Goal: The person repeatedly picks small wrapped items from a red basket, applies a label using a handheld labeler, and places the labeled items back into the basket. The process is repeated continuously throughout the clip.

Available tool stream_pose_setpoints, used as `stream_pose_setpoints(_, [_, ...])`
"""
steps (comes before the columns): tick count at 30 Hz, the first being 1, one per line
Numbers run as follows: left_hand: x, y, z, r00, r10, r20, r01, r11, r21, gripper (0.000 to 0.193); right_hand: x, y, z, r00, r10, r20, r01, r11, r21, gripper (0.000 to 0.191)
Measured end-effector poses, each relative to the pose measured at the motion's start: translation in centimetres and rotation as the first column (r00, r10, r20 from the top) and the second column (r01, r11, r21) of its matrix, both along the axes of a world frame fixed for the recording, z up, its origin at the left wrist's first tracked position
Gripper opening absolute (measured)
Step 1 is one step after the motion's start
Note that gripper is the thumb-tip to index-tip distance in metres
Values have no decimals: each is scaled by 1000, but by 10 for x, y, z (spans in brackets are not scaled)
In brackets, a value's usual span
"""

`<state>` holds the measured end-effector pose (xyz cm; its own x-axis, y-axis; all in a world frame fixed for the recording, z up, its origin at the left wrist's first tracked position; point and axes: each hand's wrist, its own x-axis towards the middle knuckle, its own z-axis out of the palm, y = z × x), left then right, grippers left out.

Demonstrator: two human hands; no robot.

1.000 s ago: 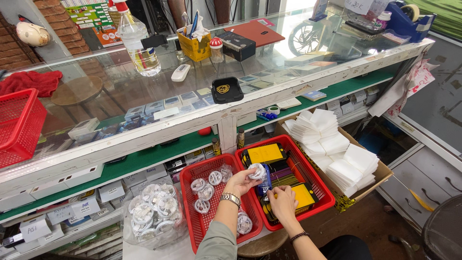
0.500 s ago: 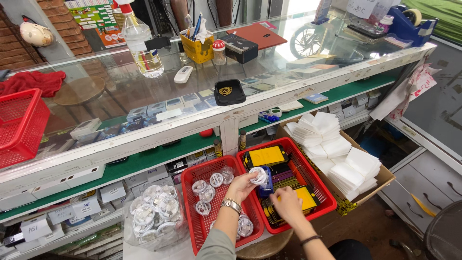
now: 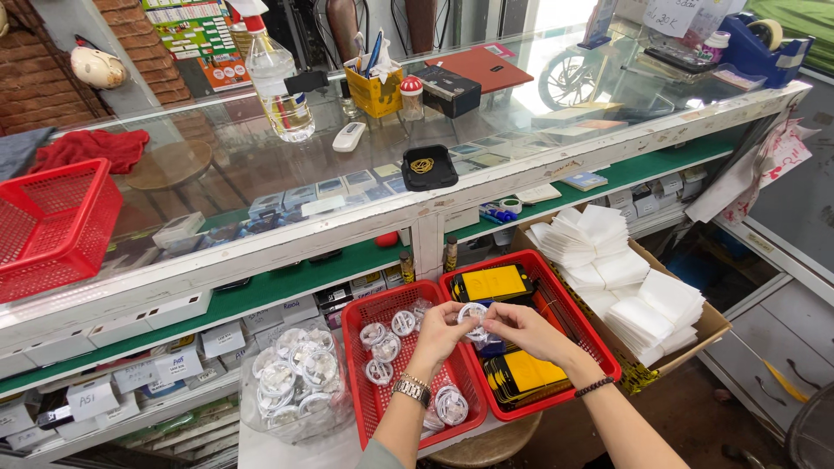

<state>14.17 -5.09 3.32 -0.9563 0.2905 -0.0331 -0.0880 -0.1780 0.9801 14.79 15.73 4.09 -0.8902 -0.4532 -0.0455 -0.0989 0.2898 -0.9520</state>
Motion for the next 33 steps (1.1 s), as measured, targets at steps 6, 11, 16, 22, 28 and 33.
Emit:
stream_pose_setpoints(6, [8,-8,-1,999,15,-37,-13,999,50,26,6,-7,10,1000,17,3,-17,998,-57,21])
stream_pose_setpoints(11, [14,-11,2,999,39,-1,-39,999,37,28,11,-12,13,999,-41,35,42,999,-25,22])
stream_pose_setpoints(16, [18,-12,3,998,52,19,-53,996,67,31,15,-19,22,996,-72,-48,73,997,18,22])
stream_pose_setpoints(22, [25,-13,4,999,52,-17,-50,996,80,31,22,-29,39,963,-106,-250,163,962,219,25])
stream_pose_setpoints(28, [29,-21,4,1000,25,-5,-24,995,99,31,19,-34,46,946,-66,-316,162,945,285,24])
stream_pose_setpoints(33, [32,-22,2,998,56,12,-57,994,93,32,19,-39,42,961,-64,-268,158,925,346,27])
